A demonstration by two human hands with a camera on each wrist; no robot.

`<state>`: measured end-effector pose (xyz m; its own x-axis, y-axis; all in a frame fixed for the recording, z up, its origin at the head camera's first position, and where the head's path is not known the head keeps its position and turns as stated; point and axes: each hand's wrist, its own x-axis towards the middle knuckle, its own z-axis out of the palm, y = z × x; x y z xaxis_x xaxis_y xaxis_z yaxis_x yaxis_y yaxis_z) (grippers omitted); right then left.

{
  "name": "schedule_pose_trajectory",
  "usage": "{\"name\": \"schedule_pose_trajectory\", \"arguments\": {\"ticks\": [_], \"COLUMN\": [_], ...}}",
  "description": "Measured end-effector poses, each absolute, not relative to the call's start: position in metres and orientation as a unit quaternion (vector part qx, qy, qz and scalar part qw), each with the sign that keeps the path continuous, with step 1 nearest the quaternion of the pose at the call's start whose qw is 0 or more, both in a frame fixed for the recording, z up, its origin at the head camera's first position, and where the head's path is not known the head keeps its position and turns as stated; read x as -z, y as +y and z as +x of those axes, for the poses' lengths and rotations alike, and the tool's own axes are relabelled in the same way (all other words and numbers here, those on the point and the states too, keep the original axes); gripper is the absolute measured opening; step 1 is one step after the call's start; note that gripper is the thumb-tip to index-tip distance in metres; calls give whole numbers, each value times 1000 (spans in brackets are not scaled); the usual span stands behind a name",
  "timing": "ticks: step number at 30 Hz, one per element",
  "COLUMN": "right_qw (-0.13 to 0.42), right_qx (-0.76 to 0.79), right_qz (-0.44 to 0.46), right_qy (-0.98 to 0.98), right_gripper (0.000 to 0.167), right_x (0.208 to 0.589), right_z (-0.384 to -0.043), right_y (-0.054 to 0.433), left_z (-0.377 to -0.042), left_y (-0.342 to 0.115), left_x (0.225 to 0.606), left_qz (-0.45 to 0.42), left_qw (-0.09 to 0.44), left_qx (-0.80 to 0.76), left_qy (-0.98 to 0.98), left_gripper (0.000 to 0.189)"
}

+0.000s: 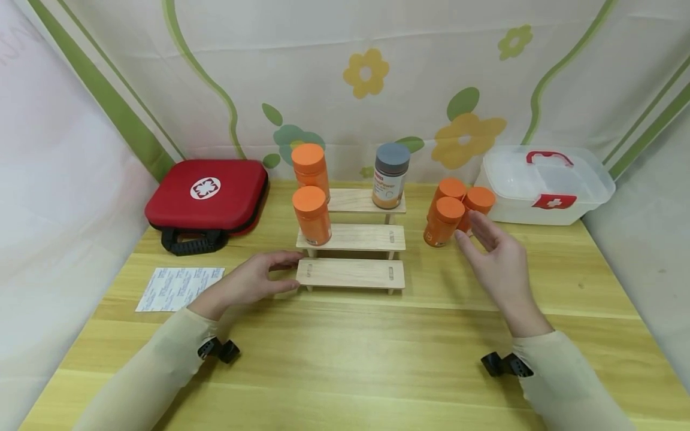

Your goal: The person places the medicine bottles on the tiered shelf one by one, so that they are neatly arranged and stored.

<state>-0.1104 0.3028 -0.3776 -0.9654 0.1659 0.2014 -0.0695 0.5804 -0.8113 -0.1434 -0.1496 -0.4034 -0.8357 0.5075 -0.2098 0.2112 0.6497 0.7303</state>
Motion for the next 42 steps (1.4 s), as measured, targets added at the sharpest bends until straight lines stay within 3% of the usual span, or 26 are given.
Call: {"name": "schedule_pose_trajectory", "arguments": {"ticks": [18, 42], "right_qw": [91, 134], "right_qx": [-470, -467], "right_qz": [-47, -46], "right_qy": [-877, -873], "right_gripper": [73, 71], "right_x": [395, 404], "right_z": [-148, -159], "right_y": [307, 301], "left_z": [-143, -144], "left_y": [-149, -149], "left_x": [403, 404], "left_qz": [200, 199], "left_qw": [204, 204], "left_qx": [-363, -364], "left_qy": [887, 887], "left_gripper": [62, 62]}}
